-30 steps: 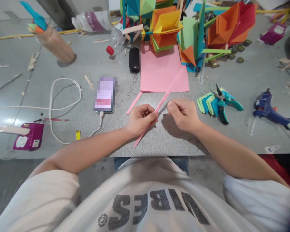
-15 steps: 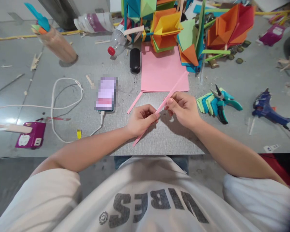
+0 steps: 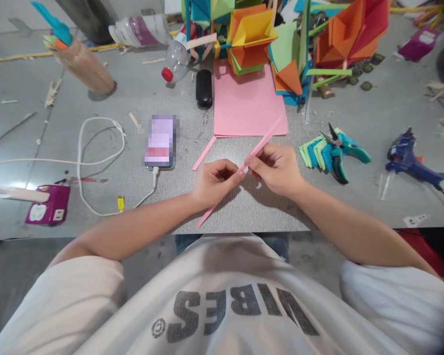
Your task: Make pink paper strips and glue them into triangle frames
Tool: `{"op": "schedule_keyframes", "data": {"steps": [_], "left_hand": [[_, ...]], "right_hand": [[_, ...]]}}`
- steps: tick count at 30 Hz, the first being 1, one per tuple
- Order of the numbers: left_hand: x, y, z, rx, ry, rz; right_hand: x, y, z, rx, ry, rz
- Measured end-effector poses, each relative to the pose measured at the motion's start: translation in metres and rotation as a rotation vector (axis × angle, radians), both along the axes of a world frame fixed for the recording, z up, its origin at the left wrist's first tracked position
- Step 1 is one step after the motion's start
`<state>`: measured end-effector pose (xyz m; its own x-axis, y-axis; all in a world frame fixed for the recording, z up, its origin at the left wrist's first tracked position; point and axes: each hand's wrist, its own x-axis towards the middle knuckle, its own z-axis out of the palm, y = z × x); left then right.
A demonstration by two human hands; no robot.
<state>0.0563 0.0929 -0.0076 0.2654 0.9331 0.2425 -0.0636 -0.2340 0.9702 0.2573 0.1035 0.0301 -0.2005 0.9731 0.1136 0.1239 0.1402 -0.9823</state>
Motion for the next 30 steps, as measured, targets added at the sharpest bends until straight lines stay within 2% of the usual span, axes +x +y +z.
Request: {"op": "schedule_keyframes", "data": {"steps": [4, 7, 11, 12, 14, 19, 25, 30], "left_hand": [[-0.001, -0.003, 0.001, 0.007, 0.016, -0.019], [-0.002, 0.002, 0.003, -0.081, -0.002, -0.004], [-0.003, 0.018, 0.002, -0.245, -0.135, 0.257], [-0.003, 0.021, 0.001, -0.257, -0.157, 0.289], [-0.003, 0.023, 0.0, -0.246, -0.165, 0.267], [-0.004, 0.016, 0.002, -0.18, -0.111, 0.092], [-0.005, 0.016, 0.004, -0.156, -0.119, 0.088], [-0.006, 0.014, 0.004, -0.102, -0.051, 0.09]], "right_hand": [[0.001, 0.0, 0.0, -0.019, -0.007, 0.025], [0.002, 0.001, 0.0, -0.026, -0.009, 0.026], [0.004, 0.004, 0.0, -0.026, 0.048, 0.033], [0.004, 0.004, 0.0, -0.026, 0.059, 0.038], [0.005, 0.005, 0.0, -0.031, 0.064, 0.043], [0.005, 0.007, -0.002, -0.033, 0.074, 0.035], [0.006, 0.01, -0.003, -0.025, 0.072, 0.011], [0.007, 0.011, -0.002, -0.037, 0.045, 0.005]]}}
